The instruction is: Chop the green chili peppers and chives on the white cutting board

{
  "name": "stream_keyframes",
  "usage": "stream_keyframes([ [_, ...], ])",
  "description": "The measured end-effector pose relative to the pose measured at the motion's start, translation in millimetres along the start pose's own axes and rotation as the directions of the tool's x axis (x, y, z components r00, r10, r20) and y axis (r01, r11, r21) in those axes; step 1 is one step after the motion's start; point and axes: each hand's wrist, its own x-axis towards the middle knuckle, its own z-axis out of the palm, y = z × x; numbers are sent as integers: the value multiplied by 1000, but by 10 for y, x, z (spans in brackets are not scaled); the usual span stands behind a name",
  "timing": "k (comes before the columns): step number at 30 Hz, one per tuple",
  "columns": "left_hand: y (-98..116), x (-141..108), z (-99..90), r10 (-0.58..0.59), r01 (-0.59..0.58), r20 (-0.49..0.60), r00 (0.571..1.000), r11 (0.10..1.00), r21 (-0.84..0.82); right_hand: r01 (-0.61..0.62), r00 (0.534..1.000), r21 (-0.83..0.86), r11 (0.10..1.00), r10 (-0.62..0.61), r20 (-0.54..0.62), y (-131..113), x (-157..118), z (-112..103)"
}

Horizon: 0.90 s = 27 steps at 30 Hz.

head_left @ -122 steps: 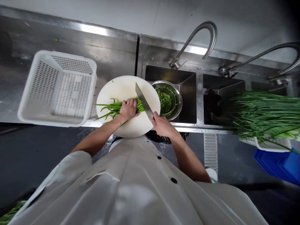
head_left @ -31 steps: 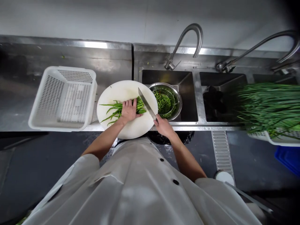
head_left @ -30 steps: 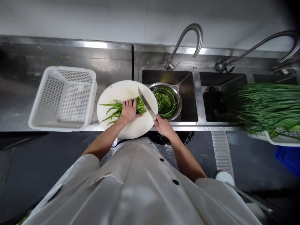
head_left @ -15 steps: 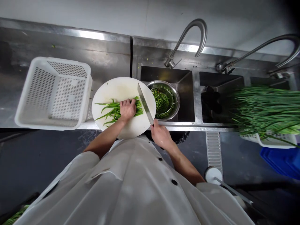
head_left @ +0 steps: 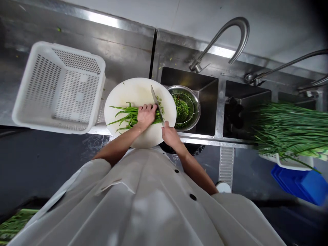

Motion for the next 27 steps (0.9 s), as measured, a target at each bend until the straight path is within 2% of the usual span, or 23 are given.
stream_keyframes([
  [3,-7,-4,12,-42,41,-9,999,998,-52,-22,998,8,1000,22,-51,-6,98,110],
  [6,-17,5,29,-69,68,-10,998,995,-70,-12,998,-24,1000,10,-63,66,-218,-54],
  [8,-23,14,38,-70,70,-7,998,995,-68,10,999,-46,999,-12,-36,112,-494,-218],
  [10,-26,19,43,-65,65,-3,998,996,-63,40,999,-44,998,-40,3,122,-632,-307],
  [12,-26,16,47,-54,54,-4,999,997,-59,48,999,-18,999,-48,16,93,-542,-262],
  [16,-24,2,49,-42,41,-31,999,999,-32,-24,999,47,999,26,-35,-7,-25,26],
  [18,-24,1,44,-55,54,-33,998,998,-24,-38,998,48,998,41,-57,-13,59,62],
  [20,-27,5,38,-74,74,-16,997,997,-29,-25,997,27,999,27,-68,29,-85,-38],
  [24,-30,13,31,-103,103,13,995,994,-18,76,996,26,997,-75,-51,131,-583,-349],
  [25,-28,12,32,-103,104,13,995,995,-9,100,994,39,994,-99,-36,133,-624,-371],
  [27,-21,10,32,-93,93,11,996,996,2,92,996,73,993,-92,-6,97,-532,-296],
])
